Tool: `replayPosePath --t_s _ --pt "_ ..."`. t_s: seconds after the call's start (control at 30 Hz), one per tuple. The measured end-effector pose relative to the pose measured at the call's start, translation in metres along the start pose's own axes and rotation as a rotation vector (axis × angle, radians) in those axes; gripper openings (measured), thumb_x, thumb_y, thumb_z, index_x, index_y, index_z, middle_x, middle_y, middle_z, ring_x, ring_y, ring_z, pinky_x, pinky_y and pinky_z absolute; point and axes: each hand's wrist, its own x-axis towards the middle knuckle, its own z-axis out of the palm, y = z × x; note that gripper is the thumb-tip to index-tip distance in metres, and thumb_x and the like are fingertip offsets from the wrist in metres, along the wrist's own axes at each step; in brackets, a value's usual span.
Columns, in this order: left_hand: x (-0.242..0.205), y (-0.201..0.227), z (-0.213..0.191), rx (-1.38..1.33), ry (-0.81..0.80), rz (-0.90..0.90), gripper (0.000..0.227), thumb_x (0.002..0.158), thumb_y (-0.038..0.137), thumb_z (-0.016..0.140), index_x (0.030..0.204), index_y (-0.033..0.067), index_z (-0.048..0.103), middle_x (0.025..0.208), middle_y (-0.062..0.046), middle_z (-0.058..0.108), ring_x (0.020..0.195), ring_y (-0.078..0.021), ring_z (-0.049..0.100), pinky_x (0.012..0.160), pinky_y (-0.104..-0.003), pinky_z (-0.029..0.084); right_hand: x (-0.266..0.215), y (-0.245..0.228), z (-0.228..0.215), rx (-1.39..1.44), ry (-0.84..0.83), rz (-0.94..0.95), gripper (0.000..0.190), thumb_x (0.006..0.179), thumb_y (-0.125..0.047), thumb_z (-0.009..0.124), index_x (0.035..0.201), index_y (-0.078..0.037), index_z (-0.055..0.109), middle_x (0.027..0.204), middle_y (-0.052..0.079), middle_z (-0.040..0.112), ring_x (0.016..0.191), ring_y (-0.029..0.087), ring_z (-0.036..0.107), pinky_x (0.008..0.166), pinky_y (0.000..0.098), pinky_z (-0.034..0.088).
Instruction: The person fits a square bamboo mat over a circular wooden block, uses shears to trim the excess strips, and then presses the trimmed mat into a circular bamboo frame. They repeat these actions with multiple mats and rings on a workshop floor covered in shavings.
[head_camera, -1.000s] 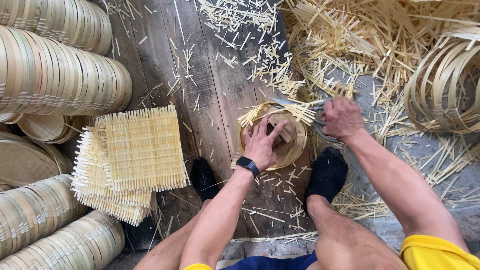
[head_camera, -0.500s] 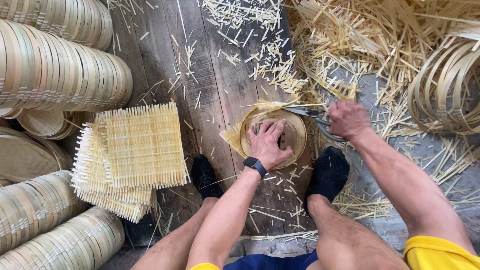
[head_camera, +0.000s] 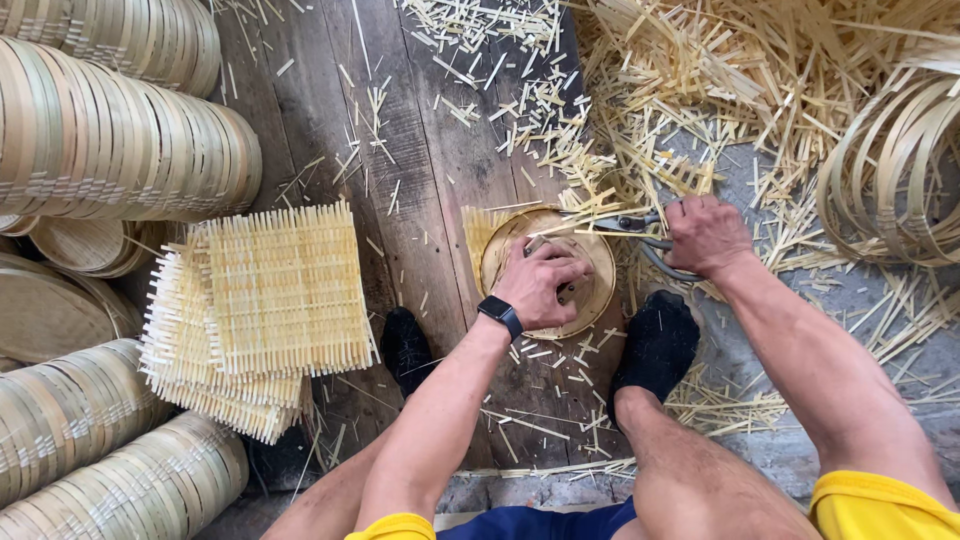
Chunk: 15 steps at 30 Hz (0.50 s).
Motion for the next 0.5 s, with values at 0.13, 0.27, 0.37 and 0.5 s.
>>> replayPosePath --t_s 0.13,0.27,0.37,0.5 --pt "0.005 0.0 0.0 0.024 -0.005 0.032 0.055 0.067 0.034 0.074 0.121 0.0248 0.073 0.124 0.0 0.071 0.124 -0.0187 0.059 0.117 -0.061 0.024 0.002 -0.014 -0.032 -0.042 0.233 0.011 0.069 0.083 -0.067 0.062 0.096 0.0 0.066 0.091 0.016 0.067 0.081 0.025 0.068 0.071 0.0361 0.061" --pt "0.005 -0.008 0.001 0.037 -0.101 0.101 0.05 0.067 0.031 0.074 0.117 0.0264 0.074 0.124 0.002 0.072 0.124 -0.017 0.06 0.123 -0.061 0.02 0.009 -0.033 -0.043 0.021 0.04 0.022 0.063 0.085 -0.064 0.06 0.099 -0.003 0.065 0.094 0.014 0.067 0.088 0.026 0.069 0.079 0.039 0.061" --pt "-0.007 -0.012 0.013 0.046 0.101 0.15 0.055 0.074 0.032 0.077 0.128 0.0286 0.067 0.137 0.001 0.065 0.136 -0.0221 0.056 0.132 -0.061 0.018 0.0 -0.014 -0.026 0.141 -0.209 0.048 0.048 0.099 -0.051 0.056 0.111 -0.006 0.064 0.105 0.014 0.068 0.095 0.025 0.069 0.086 0.04 0.062" --pt "-0.018 0.015 0.035 -0.075 0.632 -0.251 0.104 0.068 0.043 0.085 0.155 0.0198 0.032 0.159 -0.027 0.031 0.146 -0.0476 0.034 0.122 -0.064 0.02 -0.006 0.002 -0.014 0.164 -0.049 0.06 0.062 0.079 -0.053 0.071 0.116 -0.004 0.061 0.115 0.017 0.062 0.108 0.028 0.062 0.097 0.0416 0.053"
